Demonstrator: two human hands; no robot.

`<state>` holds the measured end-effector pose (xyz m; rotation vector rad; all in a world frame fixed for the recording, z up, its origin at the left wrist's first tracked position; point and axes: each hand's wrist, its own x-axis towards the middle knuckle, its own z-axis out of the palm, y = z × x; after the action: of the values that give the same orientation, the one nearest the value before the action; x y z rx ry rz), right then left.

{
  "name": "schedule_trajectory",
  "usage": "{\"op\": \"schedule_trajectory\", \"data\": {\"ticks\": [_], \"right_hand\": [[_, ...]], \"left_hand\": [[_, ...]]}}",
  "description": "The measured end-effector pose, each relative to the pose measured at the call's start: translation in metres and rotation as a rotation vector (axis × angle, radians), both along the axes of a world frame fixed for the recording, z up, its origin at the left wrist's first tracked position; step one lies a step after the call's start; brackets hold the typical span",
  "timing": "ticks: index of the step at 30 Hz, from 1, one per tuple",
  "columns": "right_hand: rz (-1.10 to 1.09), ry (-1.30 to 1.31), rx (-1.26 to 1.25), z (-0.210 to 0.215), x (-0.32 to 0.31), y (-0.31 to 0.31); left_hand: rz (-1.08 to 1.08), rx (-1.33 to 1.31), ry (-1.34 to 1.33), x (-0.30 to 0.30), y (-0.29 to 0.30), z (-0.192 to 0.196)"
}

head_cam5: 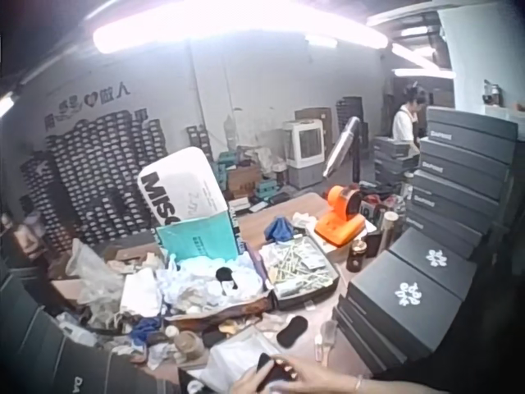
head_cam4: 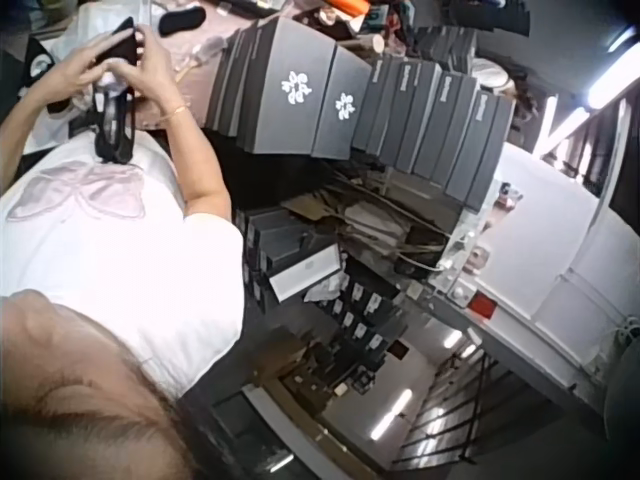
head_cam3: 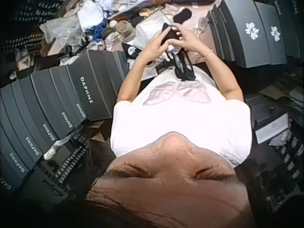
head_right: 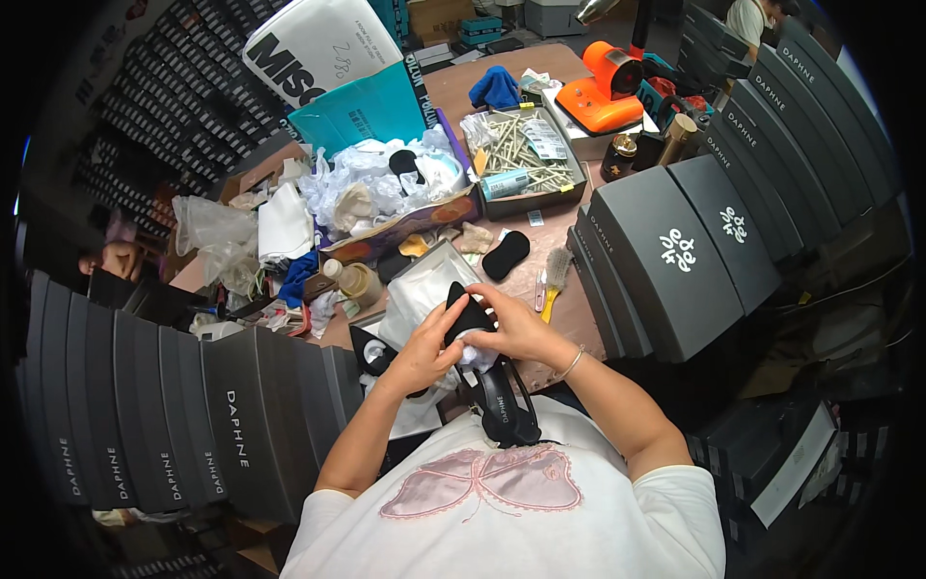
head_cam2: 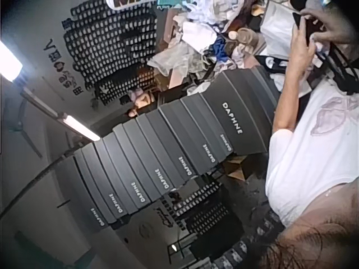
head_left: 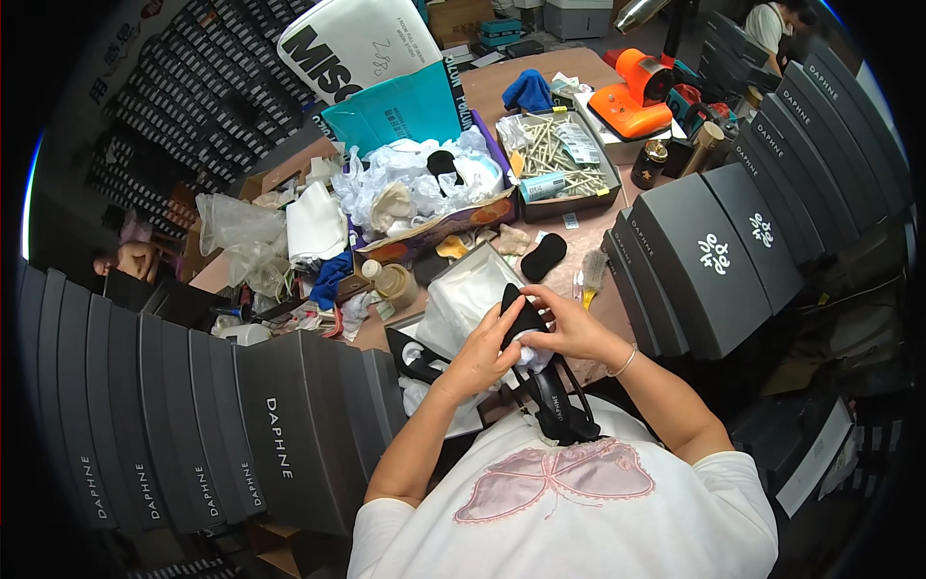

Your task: The recorder cleans a pair of black high-heeled shoes with a brush and then wraps them in tissue paper to pack them into a shoebox.

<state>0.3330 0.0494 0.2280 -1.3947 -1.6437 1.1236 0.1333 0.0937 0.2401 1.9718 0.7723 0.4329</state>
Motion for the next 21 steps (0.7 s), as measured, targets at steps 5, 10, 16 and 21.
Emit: {"op": "schedule_trajectory", "data": {"ticks": [5,10,16,21], "right_hand": [[0.025,-0.541,0.142,-0.001,-0.011,-0.008],[0.164,-0.665,0.044,-0.006,-0.007,-0.006],[0.078,-0.373,0.212,-0.021,-0.001,-0.001],[0.092,-0.531,0.083,-0.024,-0.005,-0.007]], "left_hand": [[-0.035,0.093,0.031,0.002,-0.002,-0.011],[-0.022,0.008,0.028,0.005,-0.004,-0.007],[0.011,-0.008,0.002,0.004,-0.005,-0.011],[0.005,0.033,0.054,0.008,-0.005,-0.014]]}}
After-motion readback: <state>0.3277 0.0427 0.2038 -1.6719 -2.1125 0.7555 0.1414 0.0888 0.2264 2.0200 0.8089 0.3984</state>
